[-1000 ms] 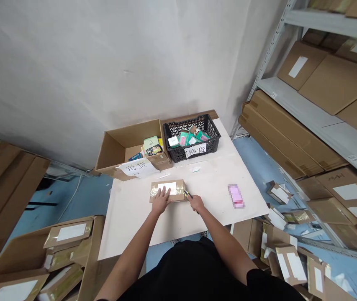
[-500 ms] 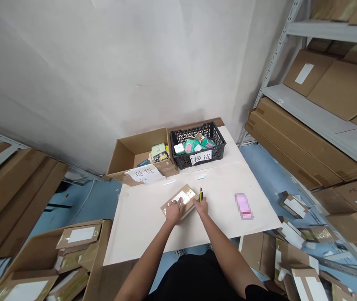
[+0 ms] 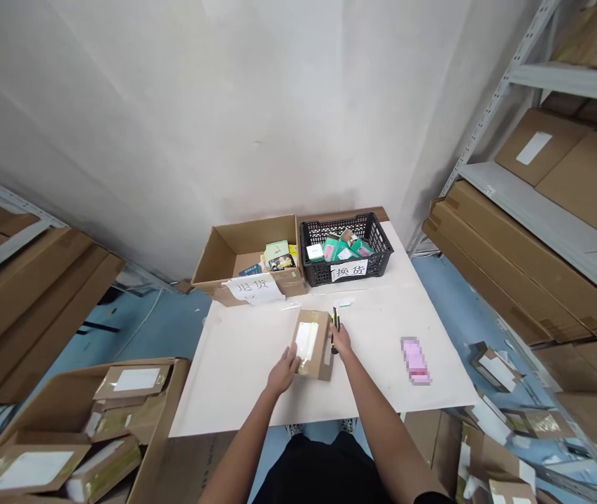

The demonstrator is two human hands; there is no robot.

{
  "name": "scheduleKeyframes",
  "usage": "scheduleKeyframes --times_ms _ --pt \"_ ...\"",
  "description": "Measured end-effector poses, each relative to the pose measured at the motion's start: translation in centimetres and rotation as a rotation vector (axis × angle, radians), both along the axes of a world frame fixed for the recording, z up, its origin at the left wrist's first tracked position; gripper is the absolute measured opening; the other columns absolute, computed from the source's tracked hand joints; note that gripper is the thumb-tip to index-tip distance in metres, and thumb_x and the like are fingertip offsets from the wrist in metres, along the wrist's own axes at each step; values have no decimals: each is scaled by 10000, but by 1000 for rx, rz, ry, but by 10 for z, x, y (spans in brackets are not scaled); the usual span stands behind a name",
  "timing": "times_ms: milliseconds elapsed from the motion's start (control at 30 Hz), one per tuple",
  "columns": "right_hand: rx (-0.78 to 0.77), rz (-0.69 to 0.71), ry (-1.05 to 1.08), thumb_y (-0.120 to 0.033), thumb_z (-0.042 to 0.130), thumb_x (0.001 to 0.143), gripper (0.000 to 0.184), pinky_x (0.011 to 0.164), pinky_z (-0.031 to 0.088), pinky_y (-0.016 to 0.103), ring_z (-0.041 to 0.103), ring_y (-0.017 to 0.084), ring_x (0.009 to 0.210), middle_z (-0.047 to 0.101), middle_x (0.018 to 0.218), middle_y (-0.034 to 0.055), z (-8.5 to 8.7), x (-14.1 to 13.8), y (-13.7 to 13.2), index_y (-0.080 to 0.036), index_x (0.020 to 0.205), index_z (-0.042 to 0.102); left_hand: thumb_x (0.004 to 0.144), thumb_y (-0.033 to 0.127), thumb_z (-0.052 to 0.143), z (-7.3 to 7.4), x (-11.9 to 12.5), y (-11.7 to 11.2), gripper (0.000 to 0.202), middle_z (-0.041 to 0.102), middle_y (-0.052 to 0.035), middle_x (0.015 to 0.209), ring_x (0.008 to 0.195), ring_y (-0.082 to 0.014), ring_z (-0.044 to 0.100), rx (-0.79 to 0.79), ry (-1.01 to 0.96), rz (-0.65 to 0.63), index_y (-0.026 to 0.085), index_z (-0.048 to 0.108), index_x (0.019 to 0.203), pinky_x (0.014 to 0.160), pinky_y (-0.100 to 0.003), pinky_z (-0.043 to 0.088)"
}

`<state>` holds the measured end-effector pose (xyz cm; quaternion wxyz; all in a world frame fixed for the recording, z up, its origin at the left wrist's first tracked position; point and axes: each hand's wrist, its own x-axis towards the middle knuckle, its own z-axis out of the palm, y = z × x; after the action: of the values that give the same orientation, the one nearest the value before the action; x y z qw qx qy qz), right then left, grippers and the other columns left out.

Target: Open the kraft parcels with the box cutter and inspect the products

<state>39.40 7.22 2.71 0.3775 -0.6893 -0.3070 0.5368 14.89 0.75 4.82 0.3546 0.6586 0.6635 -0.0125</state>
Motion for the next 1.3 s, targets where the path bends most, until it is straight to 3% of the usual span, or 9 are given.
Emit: scheduleKeyframes --times_ms 133,233,367,533,700,867,967,1100,1300 --pt "28 -90 287 -769 646 779 579 670 562 319 757 249 783 765 914 79 -5 -16 -21 -238 993 564 1062 554 233 -3 -54 20 680 243 -181 1741 1575 -336 336 -11 -26 174 170 413 1593 1254 -472 296" --pt "-12 -122 122 -799 641 757 597 691 553 293 743 244 846 758 905 91 -10 -40 -32 -227 924 590 1061 534 259 -9 -76 25 703 310 -197 1714 1568 -296 356 -27 -82 234 132 294 1637 1244 -421 330" --pt "-115 25 -134 -828 473 855 622 715 552 260 736 233 922 751 949 98 -12 -80 -37 -219 881 595 998 381 457 -25 -73 17 841 341 -183 1701 1538 -249 409 -53 -138 235 156 36 1691 1184 -371 419" --pt "-69 173 -248 -818 397 938 623 753 567 267 747 261 1032 771 1005 101 12 -115 -28 -231 950 603 992 316 466 -43 -81 9 866 420 -142 1664 1545 -215 405 25 -214 287 208 -25 1698 1181 -355 439" --pt "47 234 9 -774 449 965 605 785 588 321 764 285 1006 789 992 114 47 -155 -14 -214 1112 625 1013 408 507 -57 -138 4 800 566 -106 1568 1450 -242 539 -14 -311 365 275 117 1699 1178 -394 468" --pt "60 352 -128 -789 501 915 586 850 562 292 735 256 1054 792 1061 96 51 -197 -15 -219 893 636 1045 339 343 -42 -185 9 653 421 -95 1678 1561 -223 380 154 -210 568 233 235 1680 1263 -402 370" --pt "76 350 -267 -747 483 934 544 880 536 278 725 232 1048 791 1084 71 46 -202 -19 -230 903 649 1024 440 421 -17 -192 25 700 280 -50 1747 1618 -216 240 315 -190 367 252 250 1676 1296 -395 302" --pt "84 420 -499 -627 437 1006 462 845 524 269 728 222 979 789 1025 53 50 -203 -15 -236 991 682 867 578 666 5 -178 48 1021 87 -94 1783 1650 -307 41 225 -103 23 193 194 1686 1296 -458 264" --pt "14 692 -865 -431 484 1059 316 883 499 313 727 275 1056 777 1122 120 76 -249 26 -215 1206 663 807 539 734 2 -157 60 1131 9 -141 1778 1646 -350 -14 114 14 -23 165 139 1693 1291 -503 231"
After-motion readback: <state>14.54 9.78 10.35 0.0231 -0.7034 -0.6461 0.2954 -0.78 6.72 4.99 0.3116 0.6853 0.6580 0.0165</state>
